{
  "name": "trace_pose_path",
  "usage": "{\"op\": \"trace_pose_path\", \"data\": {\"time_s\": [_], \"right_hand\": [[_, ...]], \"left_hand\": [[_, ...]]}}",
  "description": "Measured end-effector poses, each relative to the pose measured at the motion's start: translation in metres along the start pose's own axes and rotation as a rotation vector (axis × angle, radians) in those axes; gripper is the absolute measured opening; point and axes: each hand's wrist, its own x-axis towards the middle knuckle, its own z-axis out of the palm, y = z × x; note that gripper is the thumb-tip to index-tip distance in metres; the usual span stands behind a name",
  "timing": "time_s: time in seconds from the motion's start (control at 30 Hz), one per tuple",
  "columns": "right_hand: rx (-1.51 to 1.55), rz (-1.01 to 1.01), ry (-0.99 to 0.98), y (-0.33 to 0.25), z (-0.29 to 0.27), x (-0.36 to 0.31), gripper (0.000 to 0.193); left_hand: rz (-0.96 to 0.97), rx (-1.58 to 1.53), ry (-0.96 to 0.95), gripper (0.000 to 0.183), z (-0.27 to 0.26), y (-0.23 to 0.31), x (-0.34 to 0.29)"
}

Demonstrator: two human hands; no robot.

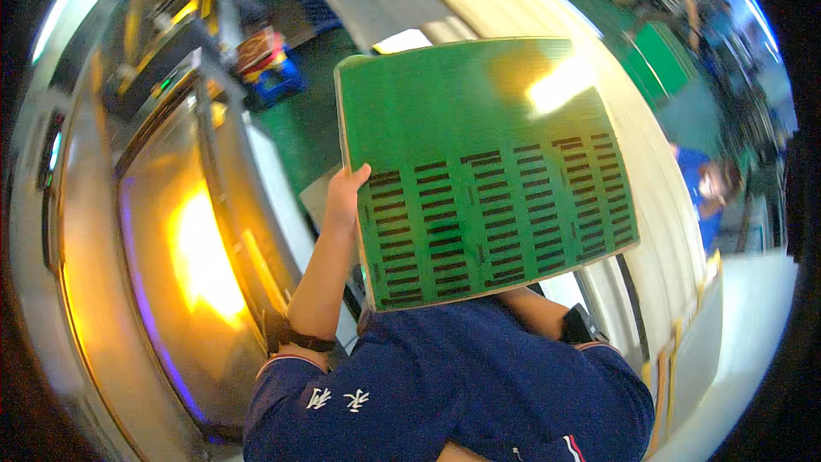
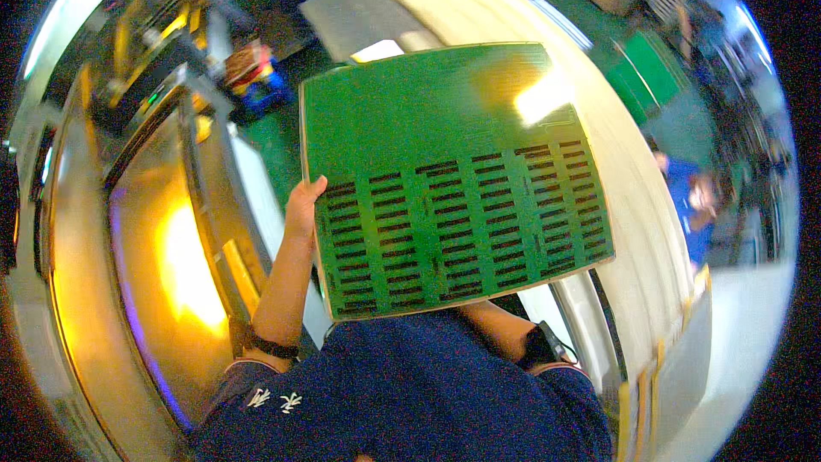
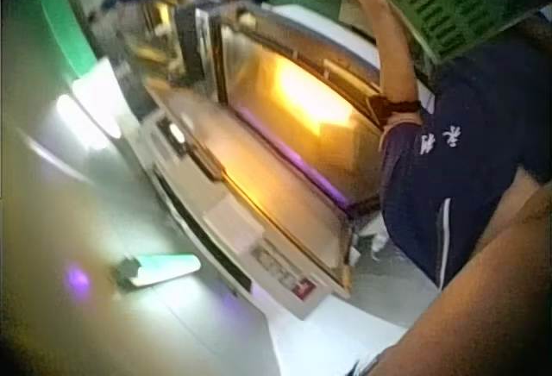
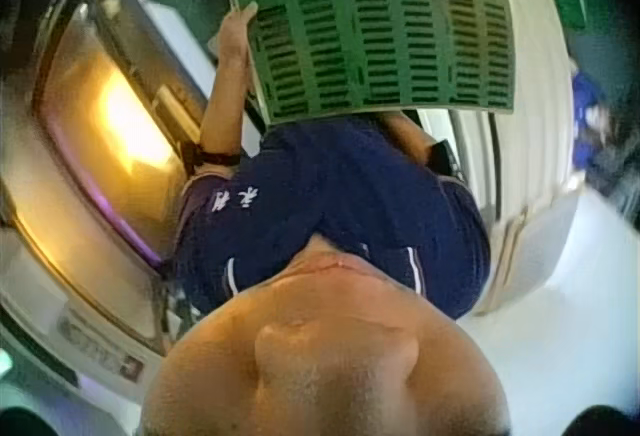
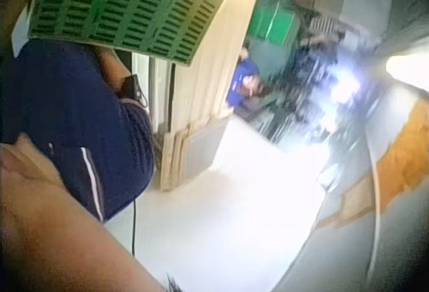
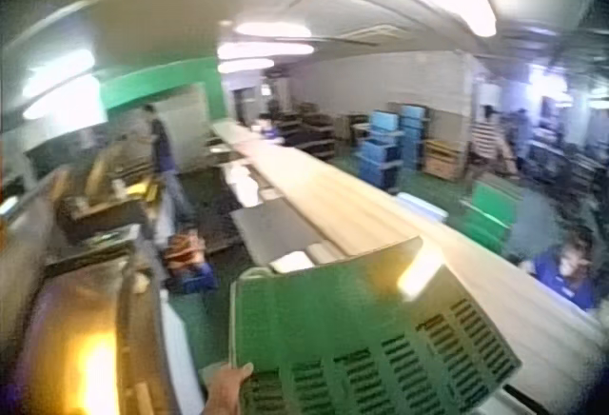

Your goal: Placing electronic panels or PCB substrates into an LED exposure machine, smoothing them with a squeegee tool, and initiating the exposure process.

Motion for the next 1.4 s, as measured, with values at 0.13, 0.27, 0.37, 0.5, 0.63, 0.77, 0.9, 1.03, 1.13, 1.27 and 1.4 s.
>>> {"op": "trace_pose_path", "data": {"time_s": [0.13, 0.27, 0.37, 0.5, 0.63, 0.77, 0.9, 1.03, 1.13, 1.27, 1.4], "right_hand": [[0.167, -0.288, -0.253, -0.007, 0.024, 0.070, 0.045], [0.398, -0.215, -0.597, -0.061, 0.033, 0.147, 0.047], [1.063, 0.435, -0.355, -0.072, 0.095, 0.190, 0.039], [1.004, 0.660, -0.355, -0.072, 0.161, 0.284, 0.038], [0.956, 0.502, -0.604, -0.070, 0.233, 0.359, 0.033], [0.733, 0.442, -0.809, -0.086, 0.306, 0.416, 0.036], [0.780, 0.461, -0.884, -0.118, 0.349, 0.488, 0.043], [0.355, 0.302, -0.984, -0.161, 0.367, 0.555, 0.048], [0.046, -0.332, -0.544, -0.181, 0.358, 0.568, 0.062], [0.216, -0.709, 0.227, -0.297, 0.262, 0.614, 0.081], [0.037, -1.191, 0.610, -0.410, 0.120, 0.671, 0.072]], "left_hand": [[0.181, -0.136, 0.346, 0.029, -0.092, 0.018, -0.061], [0.536, -0.333, 0.569, 0.029, -0.138, 0.043, -0.146], [0.676, -0.467, 0.777, 0.026, -0.186, 0.035, -0.194], [0.743, -0.735, 1.014, 0.013, -0.309, -0.056, -0.233], [0.734, -0.904, 1.029, 0.008, -0.346, -0.124, -0.281], [0.842, -1.114, 1.035, 0.013, -0.327, -0.090, -0.308], [0.432, -0.800, 0.795, 0.029, -0.325, -0.053, -0.318], [0.209, -0.170, 0.747, 0.041, -0.319, -0.010, -0.334], [0.103, 1.083, 1.540, 0.058, -0.348, -0.016, -0.337], [-0.374, 1.247, 1.800, 0.067, -0.387, -0.035, -0.350], [-0.471, 1.168, 1.784, 0.068, -0.395, -0.029, -0.346]]}}
